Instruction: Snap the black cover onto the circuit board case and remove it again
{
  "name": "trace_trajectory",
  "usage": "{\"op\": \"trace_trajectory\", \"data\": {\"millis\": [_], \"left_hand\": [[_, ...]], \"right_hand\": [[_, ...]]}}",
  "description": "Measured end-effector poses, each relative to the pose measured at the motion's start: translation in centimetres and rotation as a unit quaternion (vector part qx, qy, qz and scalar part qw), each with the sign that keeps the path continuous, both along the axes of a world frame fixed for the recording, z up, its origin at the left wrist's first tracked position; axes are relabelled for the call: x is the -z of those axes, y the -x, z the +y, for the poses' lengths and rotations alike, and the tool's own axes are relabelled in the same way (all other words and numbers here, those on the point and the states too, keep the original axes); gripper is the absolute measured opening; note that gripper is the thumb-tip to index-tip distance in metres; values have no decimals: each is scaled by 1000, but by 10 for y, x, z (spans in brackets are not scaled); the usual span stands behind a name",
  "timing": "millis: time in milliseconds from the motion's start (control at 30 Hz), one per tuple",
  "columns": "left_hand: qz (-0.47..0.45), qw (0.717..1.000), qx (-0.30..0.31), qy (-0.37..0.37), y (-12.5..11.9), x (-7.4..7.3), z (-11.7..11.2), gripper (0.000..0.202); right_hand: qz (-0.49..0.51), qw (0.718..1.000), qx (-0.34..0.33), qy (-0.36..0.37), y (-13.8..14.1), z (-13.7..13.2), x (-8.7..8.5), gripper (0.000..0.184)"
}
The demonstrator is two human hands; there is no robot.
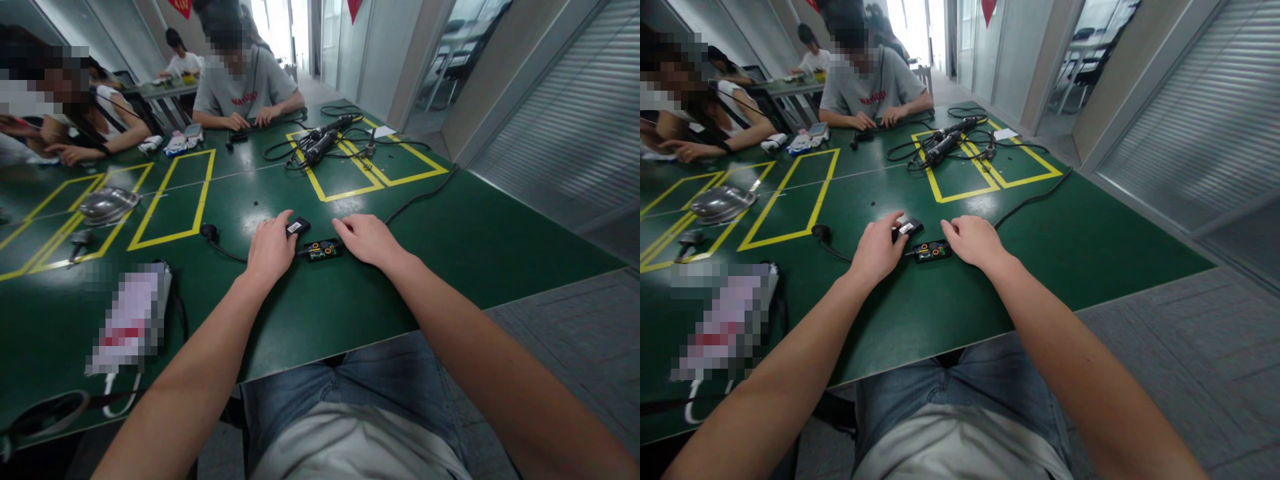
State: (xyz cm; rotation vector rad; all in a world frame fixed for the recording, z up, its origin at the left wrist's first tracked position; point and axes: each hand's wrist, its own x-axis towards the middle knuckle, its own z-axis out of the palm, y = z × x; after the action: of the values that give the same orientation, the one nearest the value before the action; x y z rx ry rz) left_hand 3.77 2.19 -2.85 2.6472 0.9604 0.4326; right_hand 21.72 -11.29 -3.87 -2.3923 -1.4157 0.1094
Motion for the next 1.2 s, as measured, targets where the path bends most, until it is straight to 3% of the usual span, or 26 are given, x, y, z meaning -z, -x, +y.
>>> {"op": "trace_trajectory", "data": {"millis": [200, 400, 467, 733, 967, 1200], "left_hand": [[-71, 996, 53, 0, 0, -5, -8, 55], [-28, 972, 232, 38, 7, -16, -12, 46], [-14, 964, 264, 23, 7, -17, -14, 42], [2, 961, 277, 12, 5, -10, -6, 47], [19, 975, 215, 53, 6, -10, -2, 49], [16, 975, 213, 52, 5, -13, -4, 48]], "right_hand": [[10, 1000, 8, -6, 1, 1, 0, 58], [22, 1000, 10, -5, 3, 0, -3, 58], [18, 1000, 10, 1, 3, 0, -4, 56], [9, 1000, 1, 4, 4, 2, 0, 49], [-8, 1000, -7, 21, 4, 3, -1, 44], [-22, 998, -46, 38, 9, 2, -5, 45]]}}
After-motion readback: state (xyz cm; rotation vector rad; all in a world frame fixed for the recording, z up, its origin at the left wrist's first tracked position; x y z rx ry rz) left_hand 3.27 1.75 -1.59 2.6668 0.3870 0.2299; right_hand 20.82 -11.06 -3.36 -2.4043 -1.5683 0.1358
